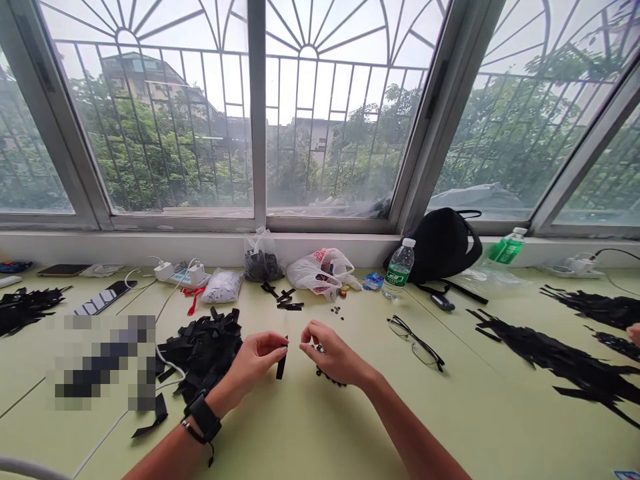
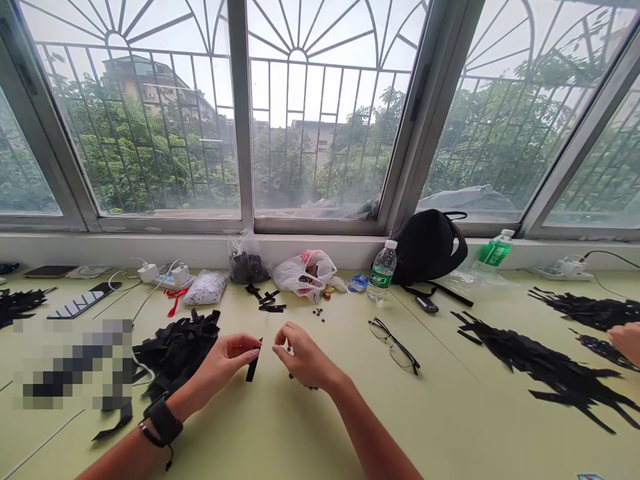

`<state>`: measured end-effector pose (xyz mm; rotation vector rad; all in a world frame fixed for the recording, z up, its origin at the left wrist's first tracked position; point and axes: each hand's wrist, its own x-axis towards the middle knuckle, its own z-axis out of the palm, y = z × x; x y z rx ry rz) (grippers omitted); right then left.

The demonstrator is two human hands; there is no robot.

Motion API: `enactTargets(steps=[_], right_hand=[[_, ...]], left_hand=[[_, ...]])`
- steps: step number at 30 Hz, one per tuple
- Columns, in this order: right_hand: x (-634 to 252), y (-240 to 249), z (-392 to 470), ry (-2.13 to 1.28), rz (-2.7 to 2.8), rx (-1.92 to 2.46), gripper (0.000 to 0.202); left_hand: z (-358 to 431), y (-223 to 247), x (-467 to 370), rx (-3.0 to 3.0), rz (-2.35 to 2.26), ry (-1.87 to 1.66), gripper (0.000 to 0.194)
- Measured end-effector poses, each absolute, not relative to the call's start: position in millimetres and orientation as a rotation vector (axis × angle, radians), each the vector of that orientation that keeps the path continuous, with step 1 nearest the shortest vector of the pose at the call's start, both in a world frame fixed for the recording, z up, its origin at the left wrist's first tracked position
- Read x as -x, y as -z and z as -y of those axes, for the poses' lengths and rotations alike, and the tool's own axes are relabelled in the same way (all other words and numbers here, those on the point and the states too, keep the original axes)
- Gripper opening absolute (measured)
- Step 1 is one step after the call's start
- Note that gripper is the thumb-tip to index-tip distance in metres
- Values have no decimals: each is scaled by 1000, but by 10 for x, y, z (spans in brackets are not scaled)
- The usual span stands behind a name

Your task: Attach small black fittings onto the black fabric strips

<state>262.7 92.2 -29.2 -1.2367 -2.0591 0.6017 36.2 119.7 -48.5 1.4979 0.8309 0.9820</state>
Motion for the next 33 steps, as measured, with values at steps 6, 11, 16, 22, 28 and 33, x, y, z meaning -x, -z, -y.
enactTargets(steps=[6, 11, 16, 22, 28, 33], right_hand=[[-2473, 320, -920, -673, 1953, 1165, 12], [-2410, 377, -925, -724, 1935, 1125, 12], [-2394, 428, -928, -738, 1949, 1128, 11], [-2395, 435, -929, -751, 1955, 1165, 12], [-2399, 444, -942, -777, 1952, 1164, 13], [-2397, 451, -948, -803, 1955, 1177, 15]], left_hand=[[-1232, 537, -363, -1516, -787, -967, 31], [-1253, 590, -367, -1510, -733, -933, 31], [-1262, 624, -372, -1528, -670, -925, 27], [-1240, 584, -383, -1529, -650, -929, 27], [-1190, 570, -382, -1557, -642, -931, 25], [-1165, 575, -380, -1601, -654, -948, 23]])
